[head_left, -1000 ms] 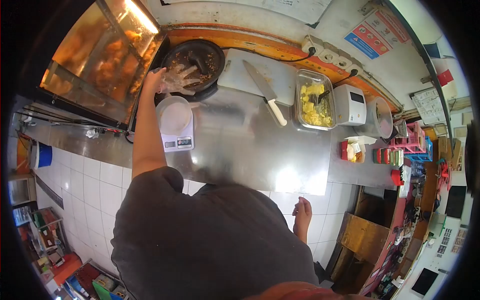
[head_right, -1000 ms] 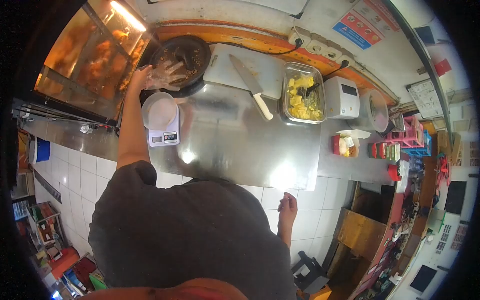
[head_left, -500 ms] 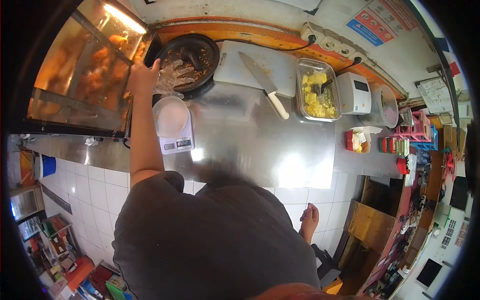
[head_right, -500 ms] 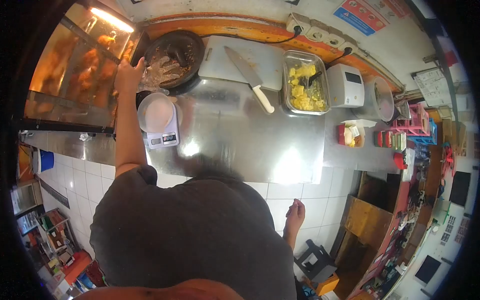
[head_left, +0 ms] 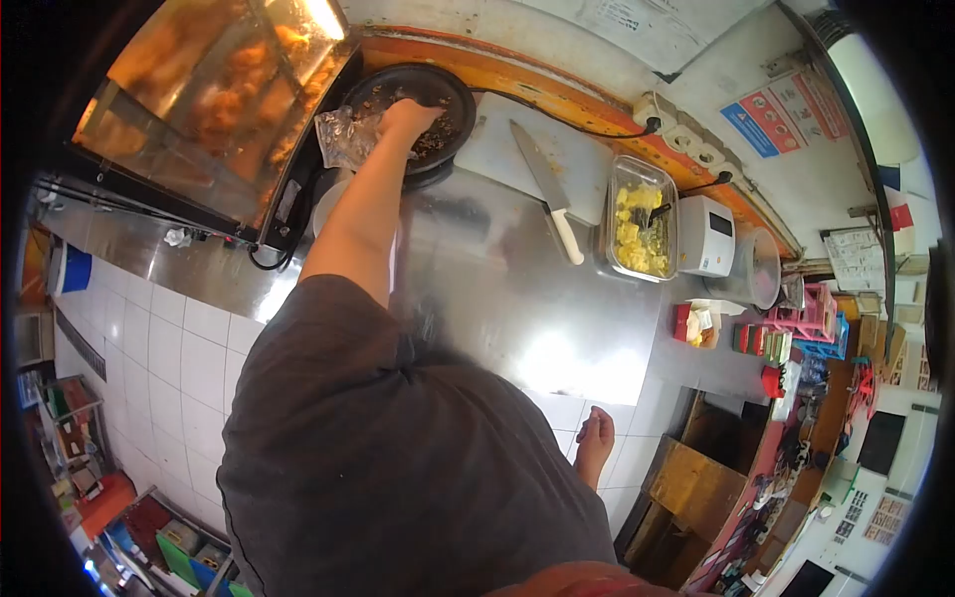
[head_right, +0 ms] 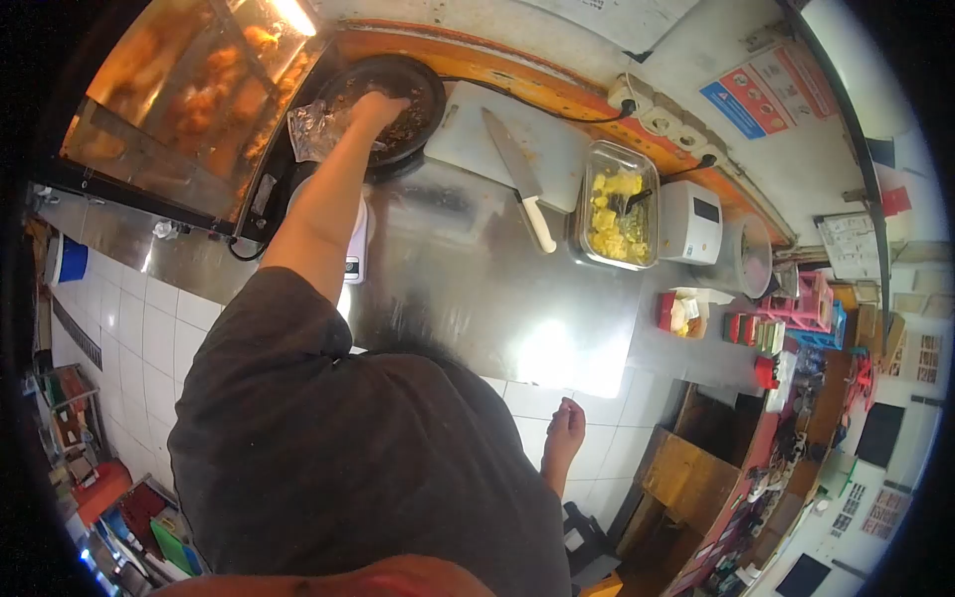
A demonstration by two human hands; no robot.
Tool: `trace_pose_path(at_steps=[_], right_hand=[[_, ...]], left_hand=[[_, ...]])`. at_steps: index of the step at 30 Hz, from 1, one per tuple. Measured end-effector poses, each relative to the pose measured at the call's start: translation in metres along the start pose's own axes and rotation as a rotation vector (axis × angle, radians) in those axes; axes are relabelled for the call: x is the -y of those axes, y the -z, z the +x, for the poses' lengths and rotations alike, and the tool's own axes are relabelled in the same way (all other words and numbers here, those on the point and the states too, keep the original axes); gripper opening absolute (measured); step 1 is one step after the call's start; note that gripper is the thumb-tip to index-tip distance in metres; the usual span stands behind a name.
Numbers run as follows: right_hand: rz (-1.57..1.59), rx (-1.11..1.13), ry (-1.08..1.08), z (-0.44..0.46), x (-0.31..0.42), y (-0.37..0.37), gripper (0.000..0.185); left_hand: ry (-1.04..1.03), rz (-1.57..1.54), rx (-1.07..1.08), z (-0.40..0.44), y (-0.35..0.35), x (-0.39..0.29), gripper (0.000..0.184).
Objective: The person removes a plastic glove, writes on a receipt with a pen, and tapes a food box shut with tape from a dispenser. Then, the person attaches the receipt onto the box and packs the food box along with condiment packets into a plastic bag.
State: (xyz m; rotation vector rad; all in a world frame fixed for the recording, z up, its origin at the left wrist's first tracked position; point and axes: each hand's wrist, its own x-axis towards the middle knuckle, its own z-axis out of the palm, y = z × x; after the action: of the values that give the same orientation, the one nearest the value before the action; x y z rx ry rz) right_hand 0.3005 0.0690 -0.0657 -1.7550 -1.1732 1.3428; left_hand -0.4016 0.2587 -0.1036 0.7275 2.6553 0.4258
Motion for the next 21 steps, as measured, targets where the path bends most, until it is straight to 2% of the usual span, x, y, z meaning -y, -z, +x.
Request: trace_pose_path(at_steps=[2, 3, 5, 6, 7, 9, 10, 12, 13, 15, 16, 17, 19, 21], right_hand=[[0.010, 0.008, -0.003, 0.001, 0.006, -0.006, 0.019], [0.039, 0.006, 0.002, 0.003, 0.008, -0.009, 0.019], [0.063, 0.015, -0.007, 0.004, 0.008, -0.010, 0.019], [0.056, 0.017, -0.012, 0.008, 0.009, -0.013, 0.019], [0.048, 0.014, -0.020, 0.009, 0.010, -0.014, 0.018], [0.053, 0.004, -0.043, 0.010, 0.012, -0.016, 0.019], [0.055, 0.019, -0.032, 0.010, 0.011, -0.016, 0.019], [0.044, 0.040, -0.032, 0.013, 0.011, -0.016, 0.020], [0.049, 0.047, -0.035, 0.015, 0.009, -0.015, 0.020], [0.018, 0.064, -0.043, 0.024, 0.003, -0.013, 0.022], [0.015, 0.081, -0.018, 0.028, 0.002, -0.013, 0.021], [0.018, 0.082, -0.019, 0.031, 0.002, -0.012, 0.021], [0.012, 0.092, -0.013, 0.035, 0.008, -0.013, 0.020], [-0.016, 0.080, 0.001, 0.041, 0.008, -0.010, 0.020]], left_hand=[[0.112, -0.737, 0.007, 0.011, 0.004, 0.019, 0.060], [0.115, -0.729, 0.003, 0.008, 0.009, 0.030, 0.060], [0.116, -1.337, 0.398, -0.024, 0.022, 0.059, 0.044], [0.102, -1.638, 0.604, -0.038, 0.034, 0.067, 0.044], [0.104, -1.631, 0.603, -0.056, 0.049, 0.075, 0.044], [0.052, -0.967, 0.288, -0.089, 0.078, 0.088, 0.041], [0.055, -0.960, 0.290, -0.086, 0.078, 0.100, 0.041], [-0.003, -0.630, 0.066, -0.085, 0.083, 0.118, 0.043], [-0.001, -0.624, 0.060, -0.087, 0.086, 0.121, 0.043], [-0.088, -0.090, -0.112, -0.100, 0.090, 0.119, 0.053], [-0.107, 0.065, -0.127, -0.111, 0.096, 0.111, 0.048], [-0.109, 0.068, -0.129, -0.109, 0.094, 0.112, 0.048], [-0.199, 0.306, -0.157, -0.105, 0.084, 0.110, 0.045], [-0.204, 0.314, -0.163, -0.100, 0.077, 0.108, 0.045]])
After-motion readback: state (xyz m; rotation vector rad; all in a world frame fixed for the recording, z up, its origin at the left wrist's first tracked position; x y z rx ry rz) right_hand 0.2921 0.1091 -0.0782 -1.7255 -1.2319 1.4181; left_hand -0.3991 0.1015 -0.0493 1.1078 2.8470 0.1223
